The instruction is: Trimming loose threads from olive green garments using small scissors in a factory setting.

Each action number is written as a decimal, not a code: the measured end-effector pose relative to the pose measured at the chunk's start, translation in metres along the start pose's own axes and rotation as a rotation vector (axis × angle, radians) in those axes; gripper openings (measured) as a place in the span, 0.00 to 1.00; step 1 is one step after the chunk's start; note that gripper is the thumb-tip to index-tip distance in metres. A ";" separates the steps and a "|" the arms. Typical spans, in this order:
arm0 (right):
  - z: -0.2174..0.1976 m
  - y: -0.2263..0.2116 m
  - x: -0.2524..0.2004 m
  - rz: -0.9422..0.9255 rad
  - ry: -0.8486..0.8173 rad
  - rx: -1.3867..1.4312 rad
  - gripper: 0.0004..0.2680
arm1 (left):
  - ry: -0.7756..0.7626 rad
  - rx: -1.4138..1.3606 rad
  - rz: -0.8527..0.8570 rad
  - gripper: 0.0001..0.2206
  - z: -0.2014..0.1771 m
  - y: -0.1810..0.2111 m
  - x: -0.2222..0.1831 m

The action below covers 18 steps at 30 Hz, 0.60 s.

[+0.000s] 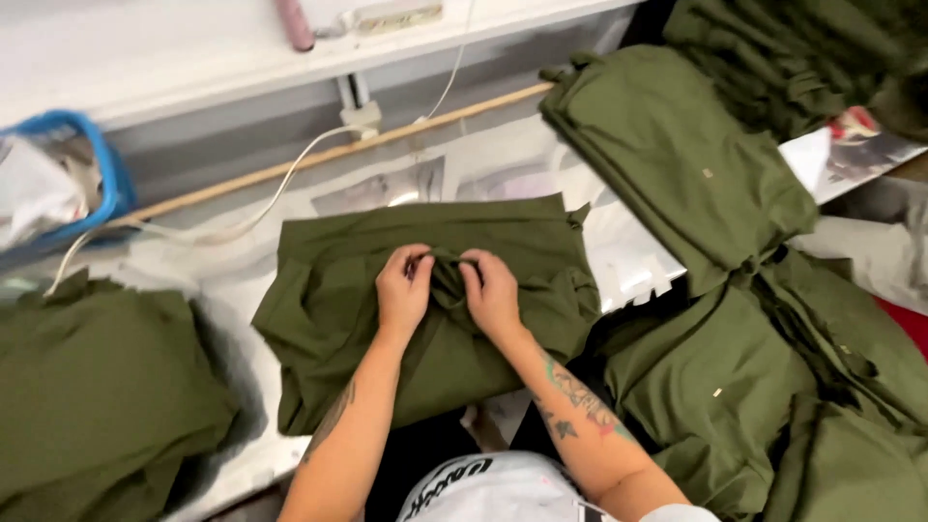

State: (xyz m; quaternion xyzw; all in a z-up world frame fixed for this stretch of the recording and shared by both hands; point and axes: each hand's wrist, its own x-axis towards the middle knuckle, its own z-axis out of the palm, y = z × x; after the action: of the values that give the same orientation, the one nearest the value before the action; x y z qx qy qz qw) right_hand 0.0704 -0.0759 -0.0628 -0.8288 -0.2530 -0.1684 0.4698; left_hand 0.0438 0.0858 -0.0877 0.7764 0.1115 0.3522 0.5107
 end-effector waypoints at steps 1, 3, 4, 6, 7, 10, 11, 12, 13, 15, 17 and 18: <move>0.001 -0.001 -0.001 0.000 0.004 -0.005 0.05 | 0.002 -0.011 0.032 0.07 -0.001 -0.002 -0.002; 0.001 -0.003 -0.005 -0.008 0.000 0.011 0.04 | 0.015 -0.002 0.066 0.07 -0.003 -0.004 -0.008; 0.000 -0.004 -0.008 0.035 -0.030 -0.001 0.05 | 0.006 0.008 0.045 0.07 -0.006 -0.002 -0.012; 0.000 -0.004 0.003 0.052 -0.031 0.006 0.05 | 0.006 0.027 0.064 0.07 -0.001 -0.002 -0.001; -0.002 -0.005 0.002 0.094 -0.031 0.044 0.05 | 0.006 0.004 0.024 0.07 0.000 -0.004 -0.004; -0.003 -0.009 0.002 0.157 -0.026 0.117 0.04 | 0.012 -0.006 -0.042 0.09 -0.002 -0.004 -0.008; -0.006 -0.009 -0.002 0.197 -0.008 0.127 0.03 | -0.007 -0.015 -0.074 0.10 0.000 -0.001 -0.013; -0.004 -0.008 -0.001 0.195 -0.009 0.135 0.03 | -0.004 -0.008 -0.072 0.10 -0.006 0.009 -0.014; -0.003 -0.005 -0.001 0.207 0.003 0.138 0.03 | -0.011 0.012 0.029 0.10 -0.010 0.019 -0.015; -0.001 0.000 0.003 0.227 0.016 0.137 0.03 | -0.025 0.029 0.124 0.10 -0.012 0.031 -0.012; -0.002 0.005 -0.001 0.211 0.025 0.144 0.04 | -0.111 0.056 0.225 0.09 -0.011 0.035 -0.019; -0.002 0.005 -0.008 0.238 0.011 0.131 0.04 | -0.127 0.052 0.196 0.09 -0.010 0.035 -0.025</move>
State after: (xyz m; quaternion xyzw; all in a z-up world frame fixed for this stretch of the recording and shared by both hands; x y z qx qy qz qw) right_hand 0.0664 -0.0816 -0.0698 -0.8195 -0.1608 -0.0990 0.5411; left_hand 0.0120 0.0636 -0.0655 0.8172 0.0115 0.3476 0.4596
